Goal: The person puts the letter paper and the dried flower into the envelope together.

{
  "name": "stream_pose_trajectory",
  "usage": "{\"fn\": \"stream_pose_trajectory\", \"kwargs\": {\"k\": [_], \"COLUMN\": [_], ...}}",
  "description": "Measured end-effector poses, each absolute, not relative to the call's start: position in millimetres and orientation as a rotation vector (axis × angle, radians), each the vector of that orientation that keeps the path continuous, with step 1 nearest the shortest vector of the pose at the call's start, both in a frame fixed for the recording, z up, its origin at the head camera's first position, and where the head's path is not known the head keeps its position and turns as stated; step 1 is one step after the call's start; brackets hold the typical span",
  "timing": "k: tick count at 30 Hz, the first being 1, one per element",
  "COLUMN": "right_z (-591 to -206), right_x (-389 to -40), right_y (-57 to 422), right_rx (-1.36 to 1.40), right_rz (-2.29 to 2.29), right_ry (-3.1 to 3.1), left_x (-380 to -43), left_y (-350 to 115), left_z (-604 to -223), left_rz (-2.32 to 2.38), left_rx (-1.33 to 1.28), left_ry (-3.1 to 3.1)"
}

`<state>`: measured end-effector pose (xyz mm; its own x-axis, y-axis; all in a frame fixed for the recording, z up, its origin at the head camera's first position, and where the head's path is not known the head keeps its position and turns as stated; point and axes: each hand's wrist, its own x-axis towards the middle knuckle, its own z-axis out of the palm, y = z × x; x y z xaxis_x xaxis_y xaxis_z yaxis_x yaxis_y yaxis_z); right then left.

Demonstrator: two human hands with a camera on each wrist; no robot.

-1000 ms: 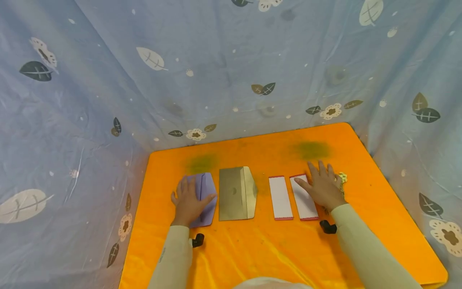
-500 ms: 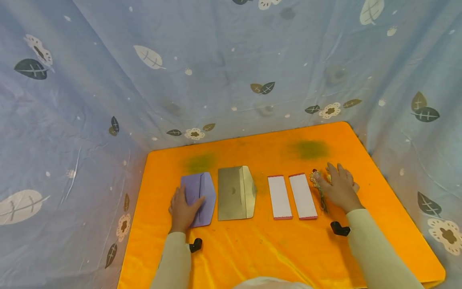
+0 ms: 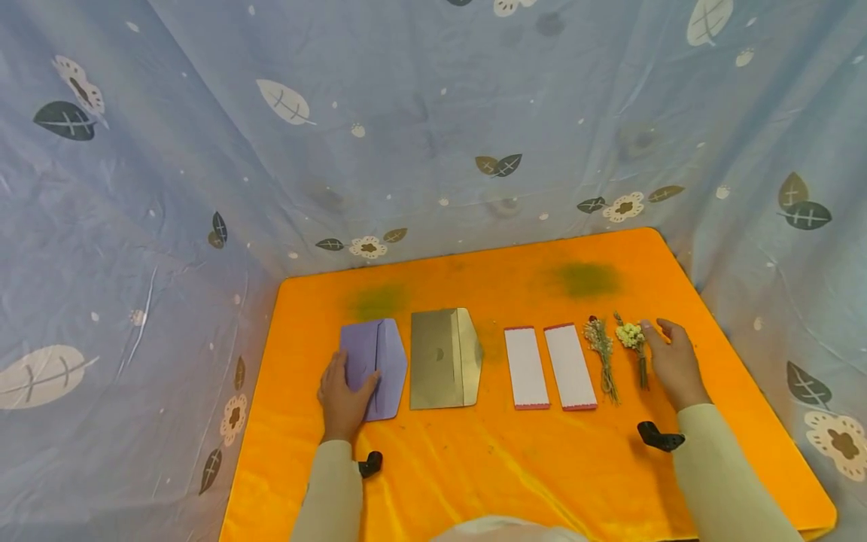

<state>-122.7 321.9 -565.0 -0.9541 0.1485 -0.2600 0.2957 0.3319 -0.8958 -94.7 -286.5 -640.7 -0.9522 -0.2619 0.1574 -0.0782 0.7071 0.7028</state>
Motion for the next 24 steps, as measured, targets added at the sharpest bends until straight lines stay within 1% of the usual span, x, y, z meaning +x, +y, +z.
{"fn": "stream_pose_trajectory", "kwargs": {"k": [6,10,17,24], "right_z": [-566,-568,-572,-569], "right_x": [-121,-121,-122,-123], "right_y": [331,334,332,326], "right_rx": [0.502,0.508,0.528,0.553], "right_rz": [-1.893,-1.909,-1.9,-1.879], "right_ry": [2.233,2.192,2.186,2.175], "left_x": [-94,-94,-92,-89], "left_y": [-286,-284,-280,-277], "left_z": [-648,-650,-647,-641], "left_rz": [-1.049,-1.023,-0.947,-0.989], "left_rx": [0.185,0.152,0.191,0.234], "left_ry": [-2.645,-2.627,-2.658,-2.66]}}
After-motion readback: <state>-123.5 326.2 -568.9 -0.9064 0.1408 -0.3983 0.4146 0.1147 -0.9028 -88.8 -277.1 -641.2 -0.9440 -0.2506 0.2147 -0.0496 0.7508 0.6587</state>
